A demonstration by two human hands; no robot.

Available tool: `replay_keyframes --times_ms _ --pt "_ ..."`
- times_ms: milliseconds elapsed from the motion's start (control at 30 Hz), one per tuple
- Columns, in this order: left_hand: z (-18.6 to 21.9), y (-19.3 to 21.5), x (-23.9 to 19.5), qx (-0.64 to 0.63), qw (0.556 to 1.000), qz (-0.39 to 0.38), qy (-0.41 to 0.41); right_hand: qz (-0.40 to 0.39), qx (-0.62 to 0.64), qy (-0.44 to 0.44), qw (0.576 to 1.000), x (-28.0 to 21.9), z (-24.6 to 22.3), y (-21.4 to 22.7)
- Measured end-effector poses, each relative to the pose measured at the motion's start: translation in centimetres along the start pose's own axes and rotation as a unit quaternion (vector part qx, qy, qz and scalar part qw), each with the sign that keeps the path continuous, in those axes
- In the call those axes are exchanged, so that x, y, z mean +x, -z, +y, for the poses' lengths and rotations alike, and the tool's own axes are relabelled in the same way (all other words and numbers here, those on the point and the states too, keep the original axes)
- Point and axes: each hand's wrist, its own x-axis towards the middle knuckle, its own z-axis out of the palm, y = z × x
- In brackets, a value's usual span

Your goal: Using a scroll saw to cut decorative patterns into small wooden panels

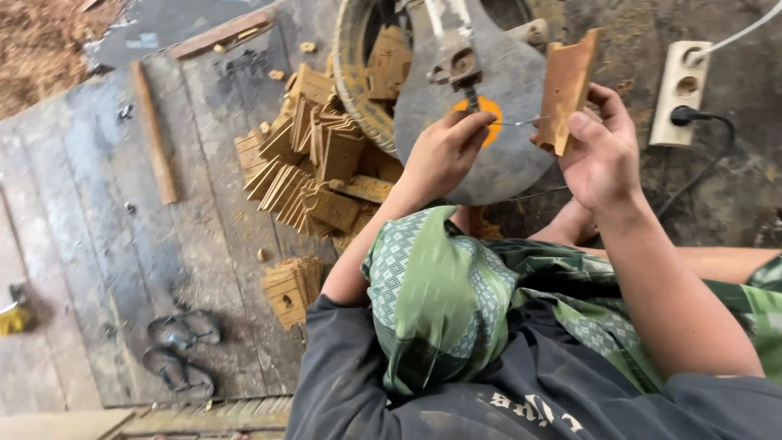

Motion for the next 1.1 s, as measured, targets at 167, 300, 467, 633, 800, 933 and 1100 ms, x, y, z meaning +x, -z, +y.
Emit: replay_keyframes --times_ms 167,300,467,633,800,933,1100 --pt "3.4 3.5 2.1 0.098 0.980 -0.162 0.056 -0.041 0.012 0.007 0.999 -0.3 0.6 -1.0" --pt "4.1 2.9 2.1 0.055 0.987 -0.149 0.035 -0.087 0.022 0.070 0.994 1.1 2.5 1.2" --pt "2.9 2.6 1.3 -0.131 0.988 -0.080 0.014 -0.125 0.057 0.126 0.982 1.5 3.3 1.9" --pt "1.8 1.4 0.8 -0.160 0.987 -0.024 -0.001 -0.191 0.049 0.142 0.970 1.2 3.7 1.9" --pt "2.7 2.3 1.3 -0.175 0.984 -0.015 -0.004 -0.250 0.032 0.169 0.953 1.5 3.5 2.1" --pt "2.9 2.8 1.4 -0.197 0.980 -0.021 0.001 -0.268 0.027 0.174 0.947 -0.7 0.9 -2.4" --pt "3.5 3.7 1.3 -0.207 0.978 -0.035 0.013 -0.279 0.034 0.169 0.945 -1.4 -0.3 -3.4"
